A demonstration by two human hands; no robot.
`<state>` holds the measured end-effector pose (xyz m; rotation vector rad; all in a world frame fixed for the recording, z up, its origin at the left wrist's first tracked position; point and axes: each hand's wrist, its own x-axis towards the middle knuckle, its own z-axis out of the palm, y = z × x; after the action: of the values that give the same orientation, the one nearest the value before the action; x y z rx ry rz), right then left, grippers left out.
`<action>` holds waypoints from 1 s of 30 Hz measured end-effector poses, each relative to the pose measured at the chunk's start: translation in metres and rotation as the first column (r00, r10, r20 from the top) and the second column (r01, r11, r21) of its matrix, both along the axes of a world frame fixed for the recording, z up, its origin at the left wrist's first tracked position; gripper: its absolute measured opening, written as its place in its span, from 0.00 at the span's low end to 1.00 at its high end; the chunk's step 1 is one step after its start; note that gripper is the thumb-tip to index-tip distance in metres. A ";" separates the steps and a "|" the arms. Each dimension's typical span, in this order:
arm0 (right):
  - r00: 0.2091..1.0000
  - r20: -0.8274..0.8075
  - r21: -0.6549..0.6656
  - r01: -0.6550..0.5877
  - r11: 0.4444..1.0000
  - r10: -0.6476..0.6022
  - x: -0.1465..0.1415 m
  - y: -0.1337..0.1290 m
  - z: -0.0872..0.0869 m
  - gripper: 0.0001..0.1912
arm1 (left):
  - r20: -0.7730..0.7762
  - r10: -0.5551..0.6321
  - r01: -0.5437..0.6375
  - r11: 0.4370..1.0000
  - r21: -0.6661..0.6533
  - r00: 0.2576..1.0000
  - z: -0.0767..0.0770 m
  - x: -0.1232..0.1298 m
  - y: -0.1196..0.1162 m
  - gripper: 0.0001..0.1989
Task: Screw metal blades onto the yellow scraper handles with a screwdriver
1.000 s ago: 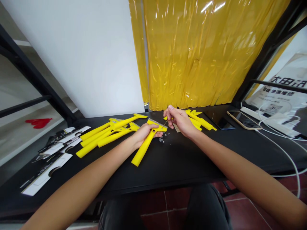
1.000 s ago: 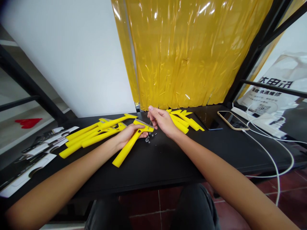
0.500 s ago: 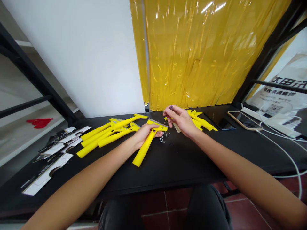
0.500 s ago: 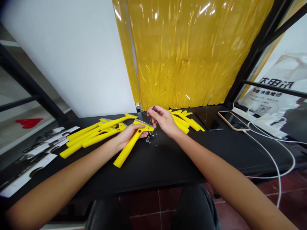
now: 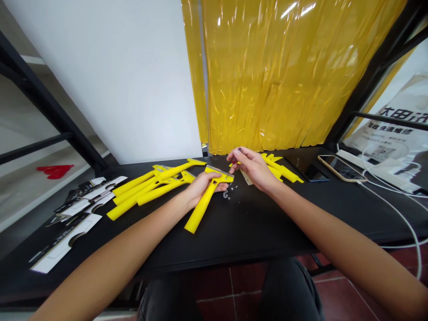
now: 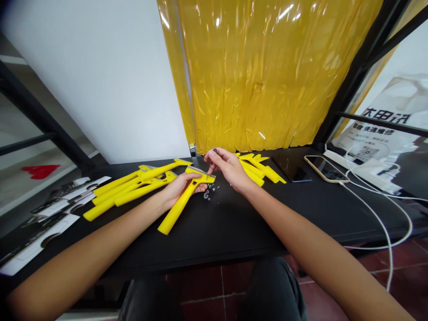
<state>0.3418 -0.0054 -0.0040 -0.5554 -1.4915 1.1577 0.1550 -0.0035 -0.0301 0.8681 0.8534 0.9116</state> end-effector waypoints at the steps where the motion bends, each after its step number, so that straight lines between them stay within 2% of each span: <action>1: 1.000 -0.009 -0.007 0.009 1.000 -0.009 0.000 0.000 0.000 0.16 | -0.002 -0.004 0.004 1.000 0.005 1.000 0.000 0.000 0.000 0.07; 8: 0.992 0.023 0.023 0.121 0.992 -0.121 0.000 0.001 0.001 0.17 | 0.009 0.032 -0.033 0.999 0.017 0.999 -0.001 0.001 0.000 0.05; 11: 0.995 -0.014 0.015 0.100 0.995 -0.100 0.001 0.001 0.002 0.19 | 0.019 0.041 -0.042 0.999 0.023 0.999 -0.001 0.001 -0.001 0.05; 16: 0.999 -0.042 -0.004 -0.004 1.000 0.004 0.000 -0.002 0.004 0.19 | 0.004 0.027 -0.028 0.999 0.042 1.000 -0.002 0.000 0.000 0.04; 25: 0.995 -0.002 0.057 0.098 0.994 -0.098 0.000 -0.006 0.007 0.14 | 0.009 0.096 -0.096 0.995 0.039 0.995 0.000 0.001 -0.004 0.05; 30: 0.994 0.073 0.070 0.072 0.995 -0.077 0.001 -0.008 0.009 0.14 | 0.016 0.099 -0.099 0.995 0.019 0.995 -0.001 0.001 -0.002 0.03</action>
<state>0.3432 -0.0136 0.0046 -0.6091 -1.5552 1.0350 0.1560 -0.0060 -0.0314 0.8408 0.8816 1.0138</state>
